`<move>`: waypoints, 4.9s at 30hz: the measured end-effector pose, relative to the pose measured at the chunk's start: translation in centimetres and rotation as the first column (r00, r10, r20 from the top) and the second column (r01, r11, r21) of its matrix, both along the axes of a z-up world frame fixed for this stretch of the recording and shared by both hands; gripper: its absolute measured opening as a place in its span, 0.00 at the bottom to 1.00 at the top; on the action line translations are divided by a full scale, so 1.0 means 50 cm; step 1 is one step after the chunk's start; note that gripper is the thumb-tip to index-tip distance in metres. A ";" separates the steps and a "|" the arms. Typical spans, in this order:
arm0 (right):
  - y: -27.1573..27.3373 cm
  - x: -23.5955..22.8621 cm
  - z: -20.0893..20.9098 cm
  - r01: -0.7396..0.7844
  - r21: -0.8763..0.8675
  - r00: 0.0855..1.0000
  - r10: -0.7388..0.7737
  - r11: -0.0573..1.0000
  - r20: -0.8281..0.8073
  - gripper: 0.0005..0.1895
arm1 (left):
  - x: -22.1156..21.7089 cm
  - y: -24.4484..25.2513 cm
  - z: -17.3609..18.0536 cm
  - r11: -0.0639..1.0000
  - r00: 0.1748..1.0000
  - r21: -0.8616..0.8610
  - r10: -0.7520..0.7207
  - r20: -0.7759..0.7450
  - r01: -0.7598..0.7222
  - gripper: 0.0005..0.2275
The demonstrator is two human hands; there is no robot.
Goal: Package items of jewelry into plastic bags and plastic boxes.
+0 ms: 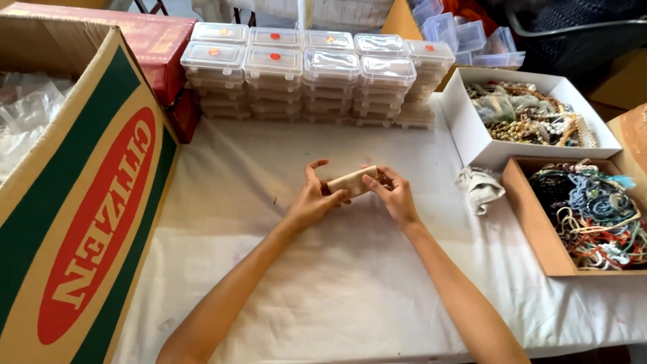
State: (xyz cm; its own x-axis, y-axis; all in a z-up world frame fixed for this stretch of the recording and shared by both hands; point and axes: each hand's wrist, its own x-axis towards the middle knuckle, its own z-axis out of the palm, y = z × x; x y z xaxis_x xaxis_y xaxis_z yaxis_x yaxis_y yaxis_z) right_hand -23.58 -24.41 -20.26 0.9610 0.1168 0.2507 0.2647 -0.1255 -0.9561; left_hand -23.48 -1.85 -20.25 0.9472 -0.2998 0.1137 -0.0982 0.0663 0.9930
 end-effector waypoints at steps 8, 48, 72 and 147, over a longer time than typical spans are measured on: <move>0.016 -0.016 0.014 0.120 0.135 0.985 -0.101 0.983 -0.143 0.16 | -0.082 -0.026 0.070 0.714 0.440 0.262 0.072 0.895 -0.649 0.20; 0.257 0.142 0.328 0.024 -0.916 0.884 0.419 0.401 0.207 0.20 | 0.021 0.093 -0.021 0.667 0.710 0.466 0.136 0.691 -0.581 0.20; 0.104 -0.003 0.013 0.316 -0.540 0.864 0.000 0.780 0.504 0.15 | -0.011 0.089 -0.003 0.565 0.527 0.441 -0.013 0.850 -0.697 0.09; 0.124 -0.005 0.027 0.106 -0.347 0.980 -0.038 0.932 0.196 0.22 | -0.058 0.113 0.042 0.769 0.969 0.594 0.142 0.202 -0.237 0.36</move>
State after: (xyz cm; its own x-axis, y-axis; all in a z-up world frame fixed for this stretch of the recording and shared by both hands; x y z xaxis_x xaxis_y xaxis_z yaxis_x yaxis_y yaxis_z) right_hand -23.85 -18.21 -18.90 0.9114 0.1624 0.3782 0.4083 -0.4717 -0.7815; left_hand -26.36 3.80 -18.14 0.9807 -0.1665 0.1020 -0.1813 -0.5819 0.7928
